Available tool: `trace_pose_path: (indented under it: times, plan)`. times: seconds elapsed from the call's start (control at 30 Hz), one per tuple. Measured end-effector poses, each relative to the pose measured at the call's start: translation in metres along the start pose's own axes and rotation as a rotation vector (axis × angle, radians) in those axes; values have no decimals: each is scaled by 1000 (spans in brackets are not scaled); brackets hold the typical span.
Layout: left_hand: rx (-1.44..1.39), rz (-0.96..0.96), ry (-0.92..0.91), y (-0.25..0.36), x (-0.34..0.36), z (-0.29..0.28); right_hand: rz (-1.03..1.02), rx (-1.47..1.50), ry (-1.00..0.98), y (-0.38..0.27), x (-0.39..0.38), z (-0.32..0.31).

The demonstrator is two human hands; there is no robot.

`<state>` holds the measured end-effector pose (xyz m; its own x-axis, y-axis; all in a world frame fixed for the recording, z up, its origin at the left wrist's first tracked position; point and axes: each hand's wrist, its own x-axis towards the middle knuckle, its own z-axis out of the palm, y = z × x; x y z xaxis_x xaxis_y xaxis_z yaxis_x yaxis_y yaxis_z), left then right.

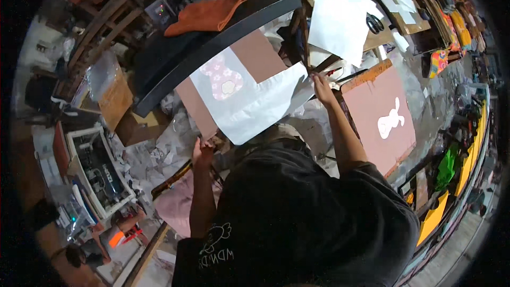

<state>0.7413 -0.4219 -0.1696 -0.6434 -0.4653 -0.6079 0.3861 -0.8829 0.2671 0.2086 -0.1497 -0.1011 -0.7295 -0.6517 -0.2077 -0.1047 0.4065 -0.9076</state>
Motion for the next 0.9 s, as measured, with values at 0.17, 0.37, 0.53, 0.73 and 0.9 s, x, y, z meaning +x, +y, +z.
trace_pose_path:
  times: [0.17, 0.37, 0.53, 0.73, 0.9]
  plan:
    - [102, -1, 186, 7, -29, 38, -190, -101, -378, 63, 36, -11]
    - [207, 177, 301, 7, -49, 50, 205, 332, -671, 36, 35, 0]
    - [300, 301, 317, 4, -62, 48, 232, 273, -648, 24, 38, -4]
    - [975, 553, 355, 3, -61, 37, 268, 240, -599, 24, 15, -5]
    - [459, 439, 294, -9, -78, 110, 250, 200, -558, 22, 13, -1]
